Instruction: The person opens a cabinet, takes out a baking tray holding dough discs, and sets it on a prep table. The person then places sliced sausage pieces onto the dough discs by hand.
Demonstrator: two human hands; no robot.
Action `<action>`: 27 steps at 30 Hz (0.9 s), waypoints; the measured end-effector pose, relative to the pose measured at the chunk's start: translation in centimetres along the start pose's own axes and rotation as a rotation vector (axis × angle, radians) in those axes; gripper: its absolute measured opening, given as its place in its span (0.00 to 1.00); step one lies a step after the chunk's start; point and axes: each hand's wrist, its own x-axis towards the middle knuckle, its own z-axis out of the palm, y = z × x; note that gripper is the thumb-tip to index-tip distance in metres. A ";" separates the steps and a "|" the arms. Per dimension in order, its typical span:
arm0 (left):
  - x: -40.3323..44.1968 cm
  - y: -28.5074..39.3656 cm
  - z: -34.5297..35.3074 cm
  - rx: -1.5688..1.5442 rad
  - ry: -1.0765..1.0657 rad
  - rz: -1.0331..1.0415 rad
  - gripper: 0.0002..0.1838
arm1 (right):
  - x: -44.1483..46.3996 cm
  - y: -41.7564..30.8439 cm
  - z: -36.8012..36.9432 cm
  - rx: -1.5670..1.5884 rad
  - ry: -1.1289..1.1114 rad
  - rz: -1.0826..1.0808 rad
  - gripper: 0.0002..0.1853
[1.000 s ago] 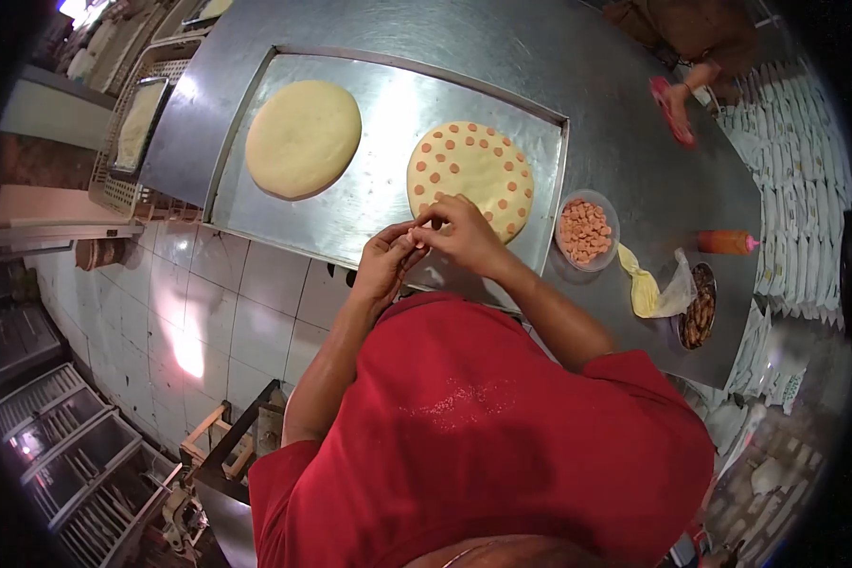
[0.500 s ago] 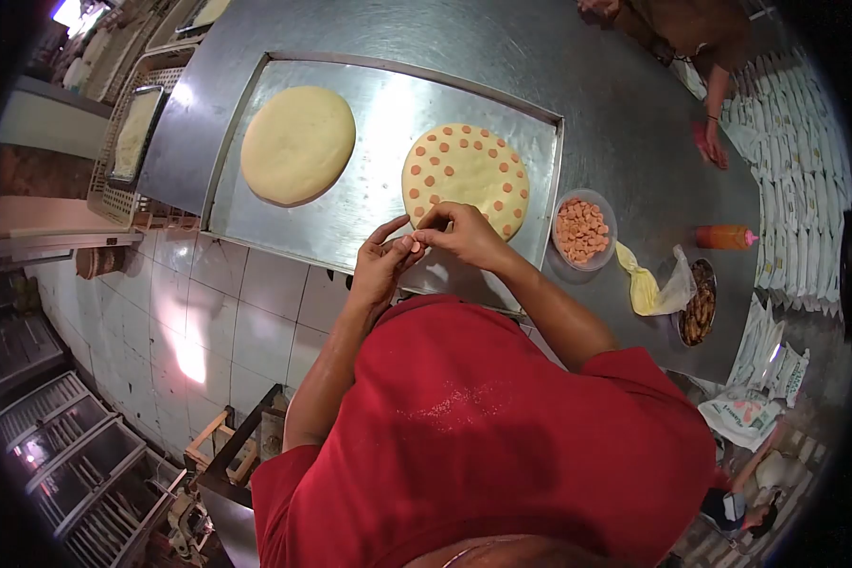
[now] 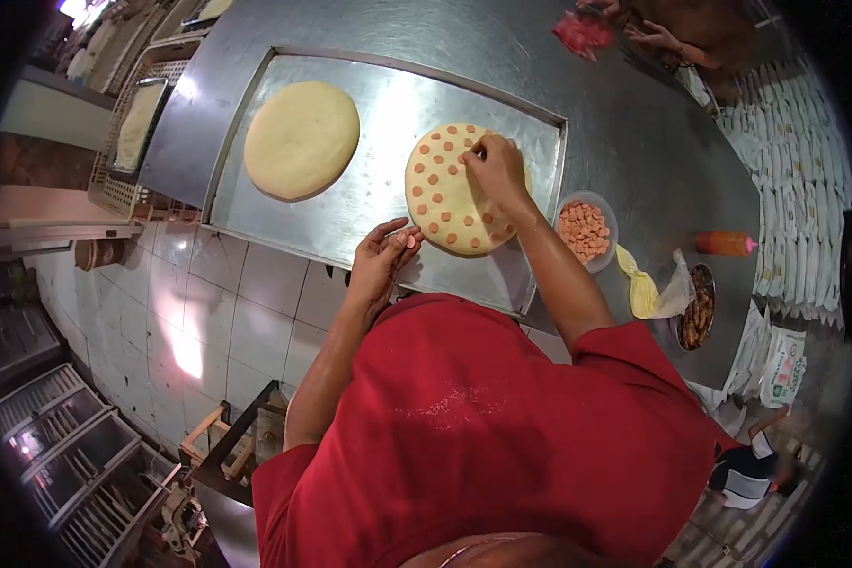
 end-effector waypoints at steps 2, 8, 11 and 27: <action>0.1 -0.1 0.2 -0.020 0.007 0.009 0.22 | -1.0 -1.1 0.1 -0.121 0.218 -0.181 0.11; 0.2 -0.9 -0.6 -0.042 0.001 0.013 0.18 | -8.2 -6.3 1.0 0.205 -0.197 -0.313 0.10; 0.2 -0.8 -0.2 -0.057 -0.009 0.026 0.17 | -9.9 -6.9 1.6 0.138 -0.208 -0.421 0.10; 0.2 -0.8 -0.5 -0.168 0.010 0.031 0.16 | -10.2 -5.7 2.8 0.128 -0.031 -0.562 0.08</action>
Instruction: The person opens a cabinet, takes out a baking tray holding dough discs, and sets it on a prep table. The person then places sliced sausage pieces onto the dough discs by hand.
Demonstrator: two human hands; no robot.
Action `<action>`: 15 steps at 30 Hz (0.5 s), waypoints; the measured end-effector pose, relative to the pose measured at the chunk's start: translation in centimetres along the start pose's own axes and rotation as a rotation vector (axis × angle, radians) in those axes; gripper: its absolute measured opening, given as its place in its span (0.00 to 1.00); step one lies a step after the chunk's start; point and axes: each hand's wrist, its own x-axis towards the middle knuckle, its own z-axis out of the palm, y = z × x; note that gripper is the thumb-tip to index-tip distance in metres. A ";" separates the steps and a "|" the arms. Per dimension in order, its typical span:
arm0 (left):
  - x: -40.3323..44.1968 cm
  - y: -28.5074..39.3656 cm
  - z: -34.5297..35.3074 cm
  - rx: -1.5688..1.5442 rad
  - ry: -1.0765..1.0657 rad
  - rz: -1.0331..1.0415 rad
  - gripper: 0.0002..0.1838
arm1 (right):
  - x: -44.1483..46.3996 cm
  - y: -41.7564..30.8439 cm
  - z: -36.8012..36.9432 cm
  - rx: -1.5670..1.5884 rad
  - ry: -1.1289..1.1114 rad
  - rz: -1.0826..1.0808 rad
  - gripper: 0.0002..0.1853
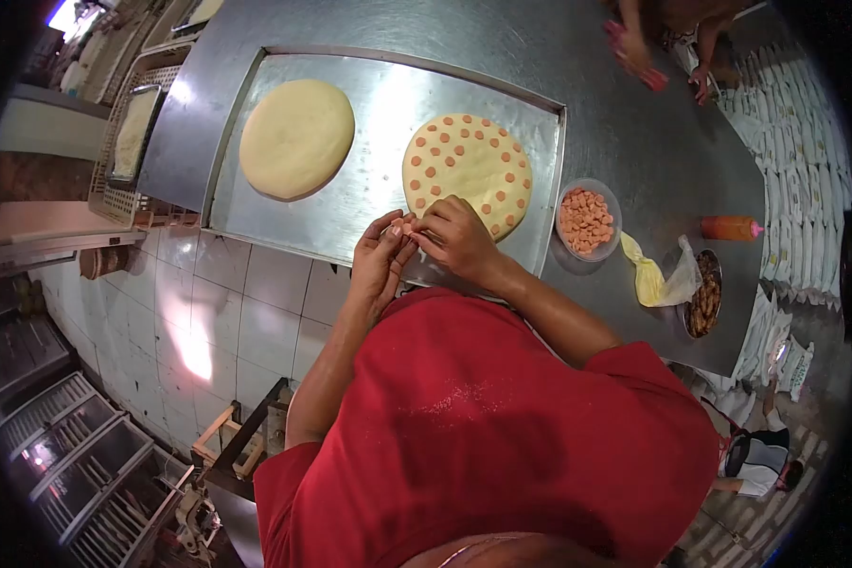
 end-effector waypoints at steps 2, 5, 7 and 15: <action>0.0 -0.2 -0.1 -0.002 0.000 -0.007 0.17 | 0.0 0.7 -0.1 0.084 -0.038 0.027 0.08; -0.2 0.3 0.4 0.008 0.052 0.019 0.17 | 1.5 3.1 -1.5 0.307 0.135 0.510 0.10; -0.3 0.3 0.1 0.011 0.051 0.019 0.17 | 2.4 5.8 -2.7 0.267 0.064 0.602 0.11; -0.4 0.9 0.9 0.075 0.019 -0.002 0.19 | 3.3 6.5 -3.1 -0.120 -0.038 0.485 0.14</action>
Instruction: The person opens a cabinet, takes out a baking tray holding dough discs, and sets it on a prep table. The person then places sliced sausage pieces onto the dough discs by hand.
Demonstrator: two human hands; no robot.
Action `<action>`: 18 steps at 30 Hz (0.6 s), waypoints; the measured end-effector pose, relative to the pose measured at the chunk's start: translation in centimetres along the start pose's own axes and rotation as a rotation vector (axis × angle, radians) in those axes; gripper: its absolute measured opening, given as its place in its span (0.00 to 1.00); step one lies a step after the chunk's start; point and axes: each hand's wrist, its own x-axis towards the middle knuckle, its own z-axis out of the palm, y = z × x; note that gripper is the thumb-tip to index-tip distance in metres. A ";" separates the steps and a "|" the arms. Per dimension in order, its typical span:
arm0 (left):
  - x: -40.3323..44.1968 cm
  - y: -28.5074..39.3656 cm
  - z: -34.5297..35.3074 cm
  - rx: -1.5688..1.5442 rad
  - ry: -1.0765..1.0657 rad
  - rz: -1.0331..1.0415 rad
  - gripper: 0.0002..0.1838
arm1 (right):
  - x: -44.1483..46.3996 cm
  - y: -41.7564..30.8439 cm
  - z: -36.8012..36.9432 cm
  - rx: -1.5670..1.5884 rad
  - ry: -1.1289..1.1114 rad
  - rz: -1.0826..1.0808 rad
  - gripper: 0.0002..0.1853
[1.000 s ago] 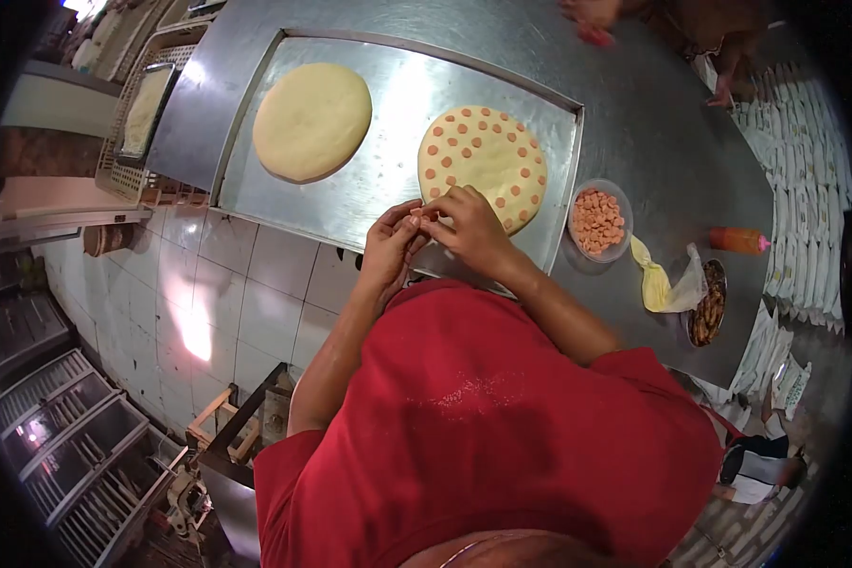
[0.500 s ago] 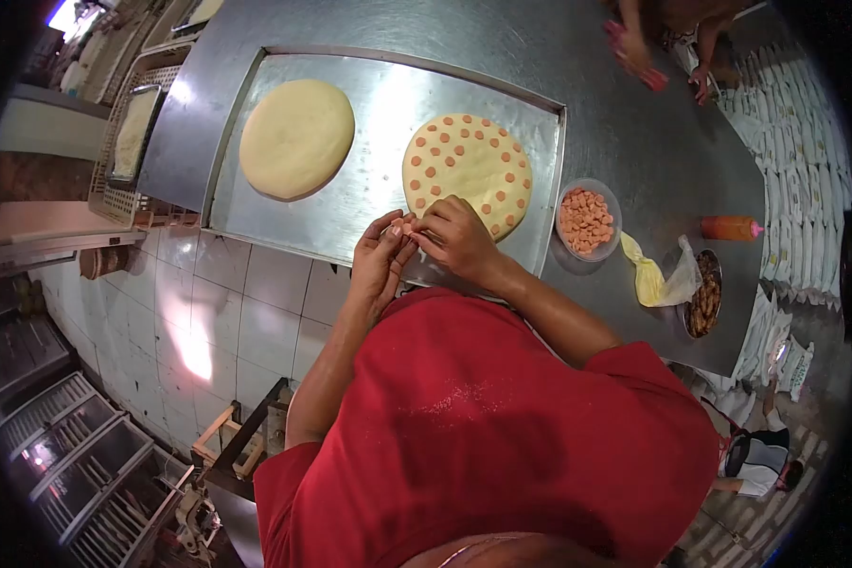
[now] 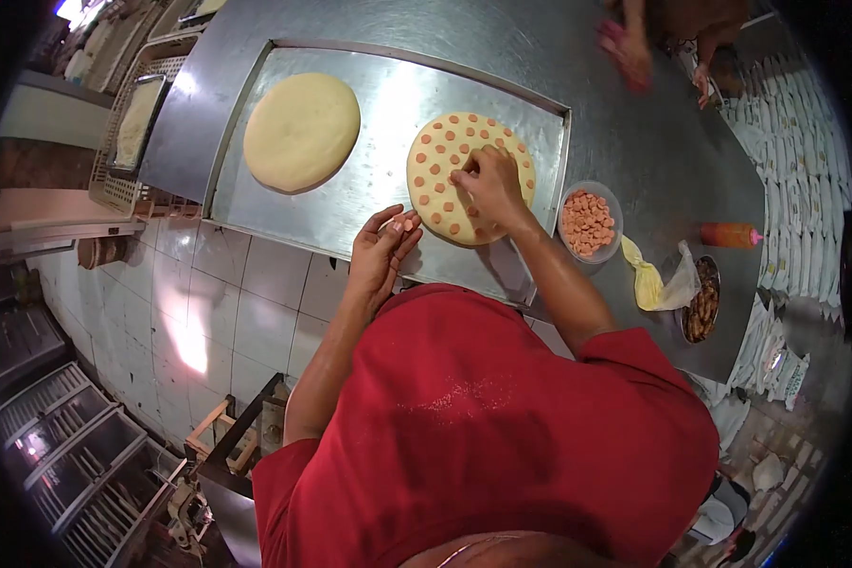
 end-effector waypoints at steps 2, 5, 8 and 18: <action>-0.3 0.3 0.2 0.057 -0.020 -0.004 0.22 | -0.5 -0.7 0.6 -0.130 0.095 -0.095 0.15; -0.4 0.0 0.1 0.141 -0.074 -0.015 0.25 | -2.0 -1.3 1.7 0.154 -0.170 -0.477 0.12; -0.4 -0.3 0.3 0.197 -0.140 -0.030 0.27 | -3.9 -4.0 0.7 0.194 -0.262 -0.377 0.12; -0.7 -0.4 -0.3 0.249 -0.107 -0.009 0.28 | -3.0 1.3 -1.1 0.516 -0.183 0.275 0.13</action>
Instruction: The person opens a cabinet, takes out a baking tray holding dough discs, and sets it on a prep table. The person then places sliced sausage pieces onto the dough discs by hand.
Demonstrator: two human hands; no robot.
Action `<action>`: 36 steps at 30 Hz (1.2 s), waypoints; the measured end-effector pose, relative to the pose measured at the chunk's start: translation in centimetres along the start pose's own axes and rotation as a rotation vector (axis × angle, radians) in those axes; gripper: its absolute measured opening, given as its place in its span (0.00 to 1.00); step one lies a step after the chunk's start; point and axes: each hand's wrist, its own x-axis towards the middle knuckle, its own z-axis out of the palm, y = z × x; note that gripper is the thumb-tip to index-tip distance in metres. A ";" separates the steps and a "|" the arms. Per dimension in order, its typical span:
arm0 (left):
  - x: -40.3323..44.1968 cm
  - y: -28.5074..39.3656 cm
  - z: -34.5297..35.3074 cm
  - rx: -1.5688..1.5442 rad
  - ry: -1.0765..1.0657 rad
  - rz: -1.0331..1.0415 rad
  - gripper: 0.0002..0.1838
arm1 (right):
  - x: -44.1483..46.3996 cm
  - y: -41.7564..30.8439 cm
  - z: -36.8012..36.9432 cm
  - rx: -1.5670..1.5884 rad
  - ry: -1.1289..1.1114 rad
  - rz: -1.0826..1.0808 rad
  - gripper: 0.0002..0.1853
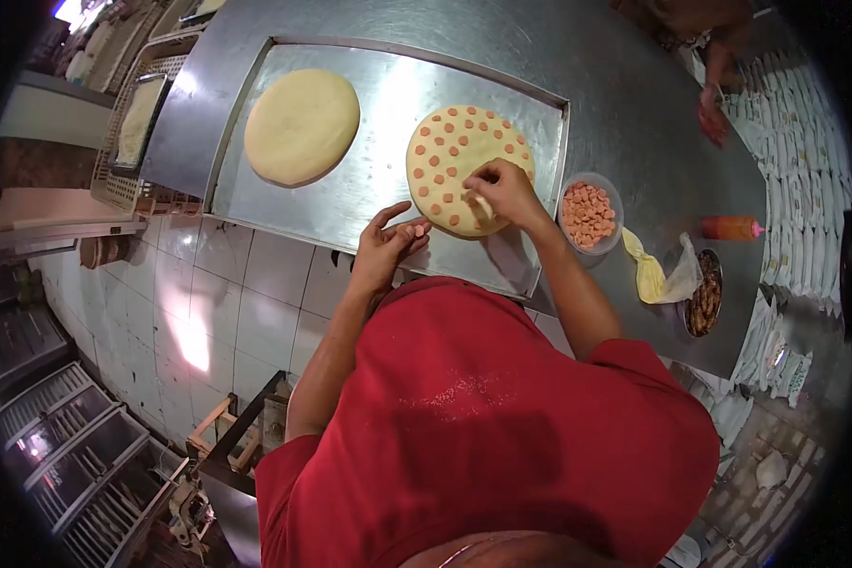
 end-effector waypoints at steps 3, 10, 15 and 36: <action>0.1 0.1 0.4 0.004 0.016 -0.005 0.28 | 0.2 -0.8 -0.5 -0.153 -0.020 0.070 0.13; 0.0 -0.1 0.2 -0.009 0.032 -0.009 0.28 | -1.2 -1.0 1.7 -0.348 0.072 -0.361 0.12; 0.4 -1.0 0.0 -0.019 -0.041 -0.046 0.27 | -4.9 -1.5 5.1 -0.338 -0.060 -0.620 0.11; 0.2 0.6 0.9 -0.318 -0.054 -0.225 0.25 | -1.2 0.5 0.2 -0.530 0.073 -0.508 0.13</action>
